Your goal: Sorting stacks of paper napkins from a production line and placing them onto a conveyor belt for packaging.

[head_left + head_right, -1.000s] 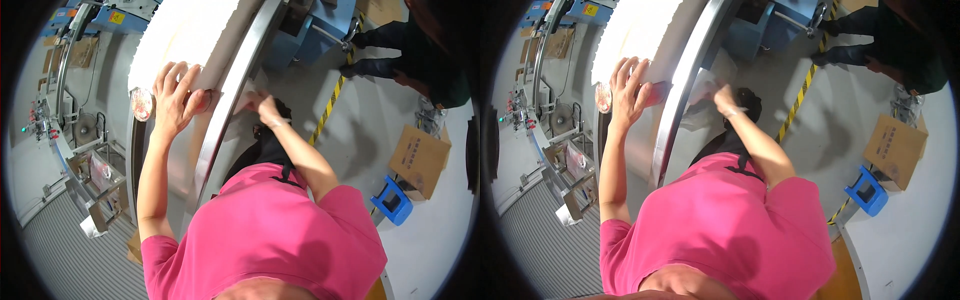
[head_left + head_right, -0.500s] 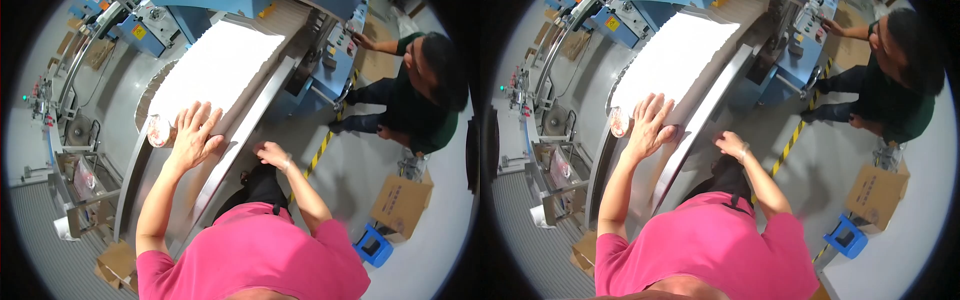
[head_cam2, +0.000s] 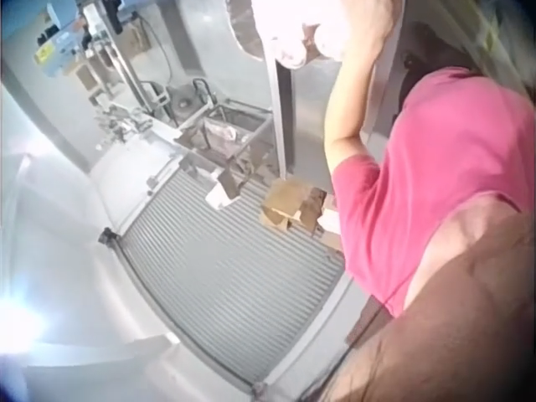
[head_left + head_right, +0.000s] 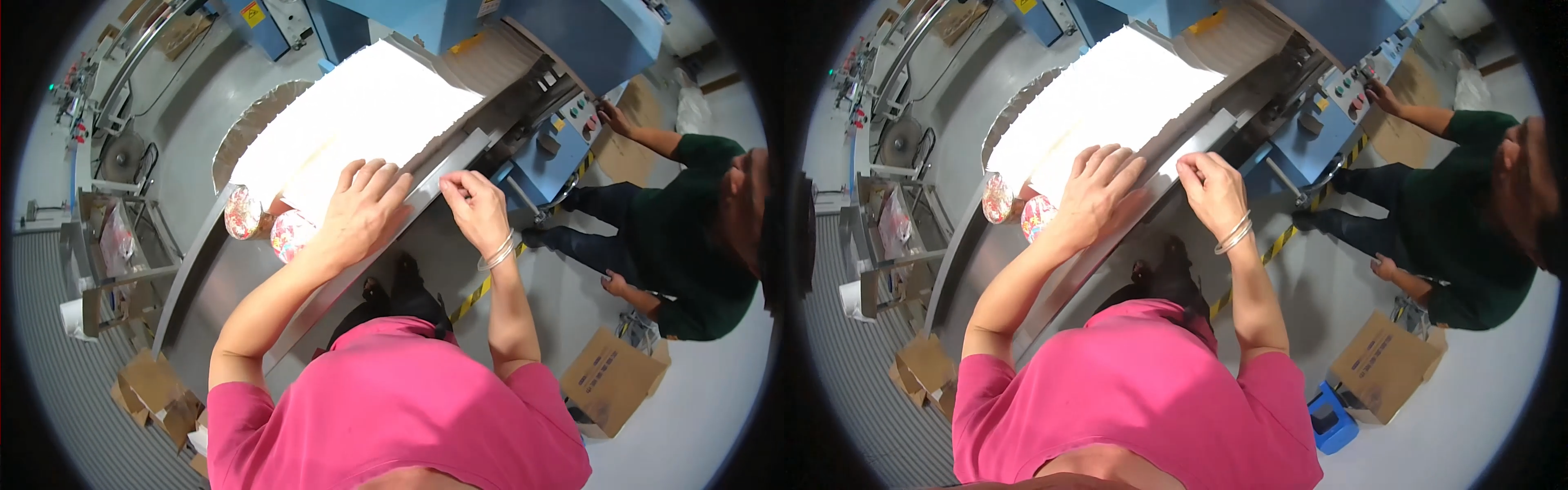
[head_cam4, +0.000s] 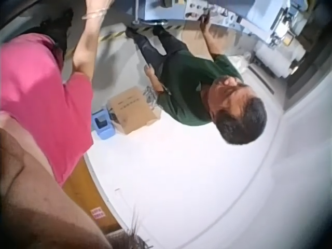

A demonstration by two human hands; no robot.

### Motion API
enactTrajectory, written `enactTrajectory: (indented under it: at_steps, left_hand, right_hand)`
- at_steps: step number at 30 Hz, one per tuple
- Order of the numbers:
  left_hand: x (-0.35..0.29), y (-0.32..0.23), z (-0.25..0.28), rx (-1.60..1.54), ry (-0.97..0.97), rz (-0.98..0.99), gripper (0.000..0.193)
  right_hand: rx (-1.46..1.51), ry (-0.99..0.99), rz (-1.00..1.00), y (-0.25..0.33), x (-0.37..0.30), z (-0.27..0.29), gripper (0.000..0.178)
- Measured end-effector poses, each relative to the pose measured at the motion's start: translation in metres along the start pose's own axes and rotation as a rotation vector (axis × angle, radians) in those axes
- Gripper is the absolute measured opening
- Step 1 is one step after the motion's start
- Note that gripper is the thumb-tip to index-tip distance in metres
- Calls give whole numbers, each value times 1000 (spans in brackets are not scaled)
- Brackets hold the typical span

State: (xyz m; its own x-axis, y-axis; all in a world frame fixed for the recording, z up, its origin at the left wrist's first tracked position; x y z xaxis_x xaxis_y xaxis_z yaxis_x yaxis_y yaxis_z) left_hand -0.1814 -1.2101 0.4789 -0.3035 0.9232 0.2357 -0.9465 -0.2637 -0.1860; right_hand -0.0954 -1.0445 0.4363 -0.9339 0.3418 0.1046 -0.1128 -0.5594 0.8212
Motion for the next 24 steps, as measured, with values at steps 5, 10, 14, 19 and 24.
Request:
enactTrajectory:
  at_steps: [5, 10, 14, 19, 24]
  left_hand:
    - [18, 4, -12, 136, -51, 131, 50]
    - [29, 9, -15, 59, -11, 168, 57]
    - [30, 12, -16, 53, 22, 175, 60]
    - [29, 14, -15, 7, 35, 191, 59]
    - [24, 19, -13, -50, 38, 181, 53]
  right_hand:
    - [99, 9, -71, -4, 23, 2, 18]
    - [209, 0, -62, -8, 31, -3, 17]
    - [236, -16, -54, -3, 36, -1, 15]
    - [287, -37, -13, 1, 45, 2, 15]
    - [225, 46, 79, 14, 55, 6, 17]
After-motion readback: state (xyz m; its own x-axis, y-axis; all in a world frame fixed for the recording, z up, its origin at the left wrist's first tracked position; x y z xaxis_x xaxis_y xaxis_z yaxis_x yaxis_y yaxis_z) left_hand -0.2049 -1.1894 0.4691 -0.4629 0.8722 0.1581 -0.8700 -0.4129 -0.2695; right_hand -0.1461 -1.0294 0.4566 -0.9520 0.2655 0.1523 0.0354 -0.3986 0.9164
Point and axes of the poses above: each hand's wrist, its own x-axis towards the middle knuckle, its own z-axis out of the back of the hand, y = z × x, the point moved 3 cm from there along x, towards the middle knuckle, and after that the axes turned 8 degrees about y, right-handed, at the moved point
